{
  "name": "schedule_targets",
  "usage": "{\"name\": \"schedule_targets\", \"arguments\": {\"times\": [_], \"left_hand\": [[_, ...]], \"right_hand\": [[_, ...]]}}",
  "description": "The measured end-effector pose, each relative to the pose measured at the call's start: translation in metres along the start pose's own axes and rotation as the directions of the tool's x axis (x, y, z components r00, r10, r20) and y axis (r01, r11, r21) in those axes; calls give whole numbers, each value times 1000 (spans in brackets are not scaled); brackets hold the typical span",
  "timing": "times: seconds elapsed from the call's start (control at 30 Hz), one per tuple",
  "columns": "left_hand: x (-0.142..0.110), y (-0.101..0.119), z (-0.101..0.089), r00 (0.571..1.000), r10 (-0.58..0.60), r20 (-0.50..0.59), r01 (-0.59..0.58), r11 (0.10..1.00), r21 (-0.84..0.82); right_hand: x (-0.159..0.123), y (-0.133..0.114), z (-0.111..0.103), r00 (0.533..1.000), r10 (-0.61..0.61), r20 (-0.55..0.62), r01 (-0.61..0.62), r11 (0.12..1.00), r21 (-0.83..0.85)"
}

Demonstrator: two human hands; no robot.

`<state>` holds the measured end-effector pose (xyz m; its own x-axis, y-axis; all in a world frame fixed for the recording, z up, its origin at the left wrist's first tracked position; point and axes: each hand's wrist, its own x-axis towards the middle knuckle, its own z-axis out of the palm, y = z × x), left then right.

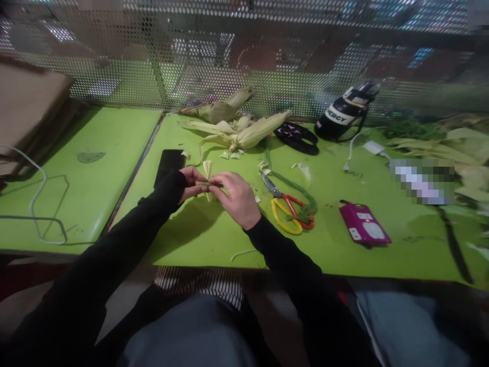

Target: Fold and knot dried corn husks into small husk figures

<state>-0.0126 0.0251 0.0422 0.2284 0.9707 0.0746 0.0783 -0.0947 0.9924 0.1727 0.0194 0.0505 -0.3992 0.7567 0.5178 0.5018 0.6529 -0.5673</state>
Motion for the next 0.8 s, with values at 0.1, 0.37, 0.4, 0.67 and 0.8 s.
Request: {"name": "schedule_targets", "arguments": {"times": [0.1, 0.37, 0.4, 0.67, 0.8], "left_hand": [[-2, 2, 0, 1000, 14, 5, -15, 997, 74], [1, -1, -1, 996, -74, 49, 72, 997, 40], [1, 0, -1, 995, -80, 51, 80, 997, 16], [-1, 9, 0, 1000, -17, -11, 17, 999, -28], [2, 7, -11, 991, 88, -98, -77, 991, 106]], "right_hand": [[1, 2, -2, 993, 75, 87, -80, 995, 59], [2, 2, -1, 966, 207, 152, -233, 956, 180], [2, 2, 0, 960, 233, 156, -265, 937, 228], [4, 9, 1, 842, 458, 286, -527, 582, 620], [5, 12, 1, 788, 486, 378, -590, 424, 687]]}}
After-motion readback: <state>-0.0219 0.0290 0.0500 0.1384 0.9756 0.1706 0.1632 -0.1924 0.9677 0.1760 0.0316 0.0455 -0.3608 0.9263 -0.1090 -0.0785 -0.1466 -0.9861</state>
